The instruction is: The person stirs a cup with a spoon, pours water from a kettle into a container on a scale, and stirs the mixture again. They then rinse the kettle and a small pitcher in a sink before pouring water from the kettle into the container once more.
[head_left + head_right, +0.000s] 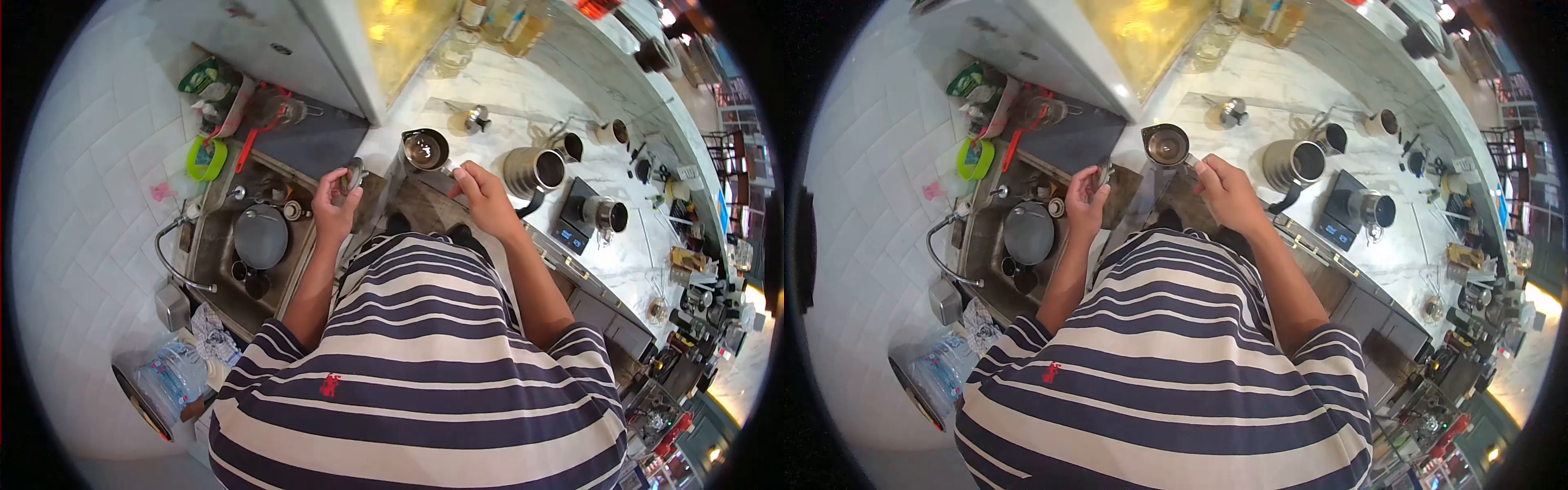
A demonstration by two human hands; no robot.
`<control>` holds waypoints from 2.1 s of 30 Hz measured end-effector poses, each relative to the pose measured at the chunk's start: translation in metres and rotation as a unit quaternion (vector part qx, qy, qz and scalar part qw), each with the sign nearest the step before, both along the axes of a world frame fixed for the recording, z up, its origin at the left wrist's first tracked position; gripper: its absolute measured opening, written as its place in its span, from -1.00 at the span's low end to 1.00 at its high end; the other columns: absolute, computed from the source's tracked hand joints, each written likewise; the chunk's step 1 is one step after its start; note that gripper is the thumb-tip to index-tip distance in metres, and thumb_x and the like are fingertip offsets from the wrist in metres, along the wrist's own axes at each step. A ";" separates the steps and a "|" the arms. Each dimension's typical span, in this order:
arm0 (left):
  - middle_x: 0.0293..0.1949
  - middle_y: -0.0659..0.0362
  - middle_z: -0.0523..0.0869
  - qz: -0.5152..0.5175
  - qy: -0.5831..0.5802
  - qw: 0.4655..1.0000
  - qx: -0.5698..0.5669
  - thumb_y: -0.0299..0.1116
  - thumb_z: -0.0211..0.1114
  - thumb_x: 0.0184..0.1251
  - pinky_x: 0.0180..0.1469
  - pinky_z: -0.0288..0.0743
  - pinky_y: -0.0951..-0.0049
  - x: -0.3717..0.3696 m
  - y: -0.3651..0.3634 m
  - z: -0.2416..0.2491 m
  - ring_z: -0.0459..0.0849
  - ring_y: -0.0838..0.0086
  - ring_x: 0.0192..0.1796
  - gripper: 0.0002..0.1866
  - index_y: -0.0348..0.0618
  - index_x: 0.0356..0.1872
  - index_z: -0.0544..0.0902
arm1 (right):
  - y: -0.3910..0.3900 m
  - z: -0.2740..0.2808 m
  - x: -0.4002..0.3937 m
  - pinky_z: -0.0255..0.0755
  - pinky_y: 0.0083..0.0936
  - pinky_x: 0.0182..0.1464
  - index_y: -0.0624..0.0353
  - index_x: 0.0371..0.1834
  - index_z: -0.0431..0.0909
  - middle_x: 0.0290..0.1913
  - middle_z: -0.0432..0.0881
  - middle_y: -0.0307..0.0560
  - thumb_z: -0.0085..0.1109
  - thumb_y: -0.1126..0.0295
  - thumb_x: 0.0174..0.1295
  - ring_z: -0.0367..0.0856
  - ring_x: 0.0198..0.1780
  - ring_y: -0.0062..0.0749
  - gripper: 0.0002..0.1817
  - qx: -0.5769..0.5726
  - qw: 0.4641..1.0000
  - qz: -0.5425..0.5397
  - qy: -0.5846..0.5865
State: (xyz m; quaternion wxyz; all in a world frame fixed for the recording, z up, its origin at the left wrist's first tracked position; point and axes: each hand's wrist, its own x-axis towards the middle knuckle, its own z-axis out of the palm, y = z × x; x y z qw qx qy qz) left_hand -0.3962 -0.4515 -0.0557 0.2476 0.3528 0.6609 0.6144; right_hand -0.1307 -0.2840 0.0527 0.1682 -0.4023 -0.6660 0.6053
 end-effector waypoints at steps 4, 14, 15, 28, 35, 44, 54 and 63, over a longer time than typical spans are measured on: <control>0.17 0.14 0.74 -0.061 0.020 0.996 -0.059 -0.46 0.48 0.40 0.30 0.53 0.41 0.047 0.023 0.006 0.70 0.48 0.20 -0.51 -0.24 0.32 0.58 | 0.001 0.040 0.072 0.45 -0.47 -0.13 0.26 -0.24 0.55 -0.39 0.66 -0.19 0.02 0.23 0.69 0.54 -0.30 -0.52 -0.65 0.047 0.998 -0.042 0.015; 0.06 0.18 0.77 -0.134 0.103 0.983 -0.066 -0.36 0.56 0.28 0.09 0.59 0.40 0.153 0.103 0.024 0.71 0.50 0.01 -0.50 -0.14 0.25 0.68 | 0.010 0.075 0.217 0.40 -0.52 -0.17 0.26 -0.24 0.56 -0.41 0.63 -0.23 0.04 0.25 0.70 0.50 -0.30 -0.61 -0.66 0.083 0.984 -0.159 -0.024; 0.05 0.19 0.76 -0.130 0.110 0.983 -0.071 -0.35 0.56 0.28 0.09 0.59 0.40 0.159 0.108 0.022 0.71 0.50 0.01 -0.50 -0.14 0.25 0.68 | 0.010 0.072 0.227 0.40 -0.52 -0.18 0.26 -0.24 0.56 -0.41 0.63 -0.24 0.04 0.25 0.70 0.49 -0.30 -0.62 -0.66 0.080 0.982 -0.166 -0.027; 0.03 0.15 0.83 -0.125 0.054 0.986 -0.097 -0.25 0.63 0.21 0.11 0.59 0.29 0.192 0.153 -0.010 0.76 0.37 0.08 -0.48 -0.05 0.20 0.71 | 0.013 0.028 0.270 0.38 -0.52 -0.20 0.24 -0.23 0.58 -0.42 0.63 -0.23 0.03 0.22 0.71 0.46 -0.32 -0.62 -0.64 0.045 0.972 -0.217 -0.071; 0.05 0.17 0.82 -0.180 0.078 0.975 -0.106 -0.29 0.62 0.23 0.14 0.61 0.26 0.186 0.178 -0.009 0.75 0.41 0.07 -0.48 -0.07 0.22 0.70 | 0.018 0.027 0.254 0.41 -0.49 -0.21 0.25 -0.22 0.57 -0.44 0.62 -0.19 0.03 0.19 0.71 0.53 -0.33 -0.59 -0.63 0.036 0.962 -0.244 -0.115; 0.12 0.15 0.81 -0.232 0.071 0.963 -0.116 -0.24 0.64 0.19 0.17 0.61 0.18 0.172 0.190 -0.018 0.77 0.32 0.11 -0.45 -0.04 0.22 0.69 | 0.026 0.032 0.232 0.43 -0.42 -0.30 0.28 -0.21 0.58 -0.46 0.58 -0.09 0.08 0.17 0.68 0.62 -0.41 -0.45 -0.62 0.012 0.948 -0.256 -0.188; 0.15 0.16 0.80 -0.288 0.067 0.946 -0.130 -0.23 0.66 0.17 0.19 0.60 0.19 0.162 0.194 -0.027 0.77 0.32 0.14 -0.44 -0.04 0.20 0.69 | 0.027 0.044 0.211 0.39 -0.49 -0.28 0.30 -0.23 0.55 -0.47 0.46 -0.23 0.08 0.20 0.69 0.53 -0.40 -0.57 -0.63 -0.029 0.930 -0.271 -0.246; 0.14 0.13 0.80 -0.286 0.110 0.945 -0.111 -0.27 0.67 0.14 0.20 0.59 0.21 0.152 0.198 -0.018 0.77 0.27 0.14 -0.45 -0.07 0.17 0.69 | 0.026 0.044 0.205 0.37 -0.49 -0.32 0.29 -0.25 0.56 -0.51 0.45 -0.23 0.11 0.21 0.67 0.50 -0.44 -0.59 -0.64 -0.009 0.920 -0.277 -0.277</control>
